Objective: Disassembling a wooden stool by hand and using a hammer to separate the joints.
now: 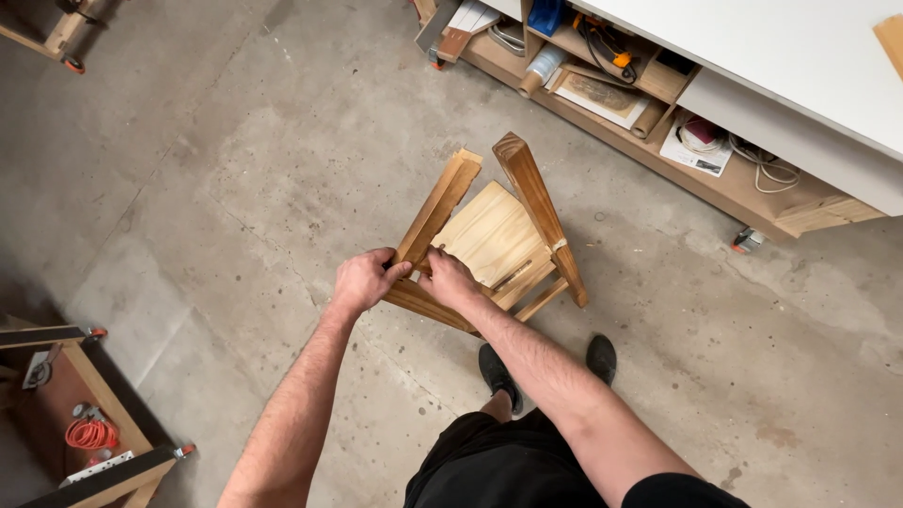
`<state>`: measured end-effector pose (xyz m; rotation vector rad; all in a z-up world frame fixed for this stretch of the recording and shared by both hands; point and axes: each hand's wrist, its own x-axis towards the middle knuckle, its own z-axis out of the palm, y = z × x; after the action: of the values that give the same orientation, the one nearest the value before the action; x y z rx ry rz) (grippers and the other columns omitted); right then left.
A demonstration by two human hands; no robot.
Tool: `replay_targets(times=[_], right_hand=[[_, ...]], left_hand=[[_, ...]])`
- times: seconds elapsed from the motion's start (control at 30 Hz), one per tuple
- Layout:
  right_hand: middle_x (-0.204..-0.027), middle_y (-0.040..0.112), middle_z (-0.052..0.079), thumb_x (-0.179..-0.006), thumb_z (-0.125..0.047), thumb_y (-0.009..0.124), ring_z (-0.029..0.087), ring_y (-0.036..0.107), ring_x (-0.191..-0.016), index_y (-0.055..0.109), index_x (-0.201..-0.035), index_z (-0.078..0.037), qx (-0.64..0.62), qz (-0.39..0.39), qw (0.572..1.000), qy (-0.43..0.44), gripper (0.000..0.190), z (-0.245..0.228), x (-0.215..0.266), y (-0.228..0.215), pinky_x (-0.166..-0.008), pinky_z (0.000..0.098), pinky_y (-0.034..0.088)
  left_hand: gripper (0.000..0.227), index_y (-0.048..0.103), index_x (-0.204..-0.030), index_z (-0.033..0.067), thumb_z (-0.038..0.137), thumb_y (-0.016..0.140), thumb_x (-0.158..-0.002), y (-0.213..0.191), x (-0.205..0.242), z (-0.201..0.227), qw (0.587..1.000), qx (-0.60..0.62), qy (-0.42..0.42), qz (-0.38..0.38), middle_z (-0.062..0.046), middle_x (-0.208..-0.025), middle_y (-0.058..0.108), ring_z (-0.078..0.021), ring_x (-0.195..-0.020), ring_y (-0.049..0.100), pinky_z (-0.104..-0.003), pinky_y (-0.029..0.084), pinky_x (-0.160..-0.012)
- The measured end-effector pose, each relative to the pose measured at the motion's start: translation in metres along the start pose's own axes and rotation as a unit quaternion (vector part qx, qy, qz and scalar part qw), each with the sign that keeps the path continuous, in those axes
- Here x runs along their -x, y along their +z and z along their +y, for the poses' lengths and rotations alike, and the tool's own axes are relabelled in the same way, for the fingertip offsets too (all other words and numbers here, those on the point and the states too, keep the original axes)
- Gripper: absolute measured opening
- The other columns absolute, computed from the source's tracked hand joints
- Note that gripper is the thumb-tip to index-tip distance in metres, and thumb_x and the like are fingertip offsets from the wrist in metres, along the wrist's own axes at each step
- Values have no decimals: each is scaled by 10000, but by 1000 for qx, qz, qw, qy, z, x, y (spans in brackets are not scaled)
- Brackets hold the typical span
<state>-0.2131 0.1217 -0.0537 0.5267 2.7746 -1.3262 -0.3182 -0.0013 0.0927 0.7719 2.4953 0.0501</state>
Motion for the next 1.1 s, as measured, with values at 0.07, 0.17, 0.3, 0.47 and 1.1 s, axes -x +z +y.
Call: replay_targets(times=[0.07,0.17,0.3,0.47,1.1], right_hand=[[-1148,664,159,-870,-315,576,354,702,-1045,510,-1290,-83,7,18,1000,0,484,0,3,6,-893,491,610],[-1116,660,164,-853,-299,565,357,708,-1013,508,-1297,-67,12,45,999,0,504,-2,5,6,-855,488,622],[-1138,659,179,-843,-284,561,366,710,-1008,506,-1354,-30,11,61,998,3,573,6,6,18,-845,492,623],[-1117,661,182,-842,-270,581,385,700,-1039,513,-1256,-77,-11,19,1000,0,462,-6,21,-11,-896,511,598],[-1224,675,228,-883,-368,641,364,658,-1198,483,-1371,18,-64,-36,997,30,641,1,18,-22,-1038,512,537]], left_hand=[[620,690,-1292,294,757,534,-911,3,1,-3,1000,5,1,3,-30,-1080,772,-297,-1142,695,-456,549,-1004],[608,697,-1276,291,751,550,-906,7,-1,-6,1000,14,8,12,-31,-1066,775,-297,-1134,698,-456,553,-1000],[605,702,-1261,281,748,560,-903,13,0,-9,999,24,15,23,-44,-1060,775,-308,-1123,701,-461,556,-1000],[589,711,-1244,275,736,575,-904,17,3,-12,999,29,20,32,-57,-1040,773,-325,-1100,705,-466,563,-982],[622,707,-1268,249,738,527,-928,14,16,11,999,13,14,27,-50,-942,790,-334,-1052,727,-464,571,-964]])
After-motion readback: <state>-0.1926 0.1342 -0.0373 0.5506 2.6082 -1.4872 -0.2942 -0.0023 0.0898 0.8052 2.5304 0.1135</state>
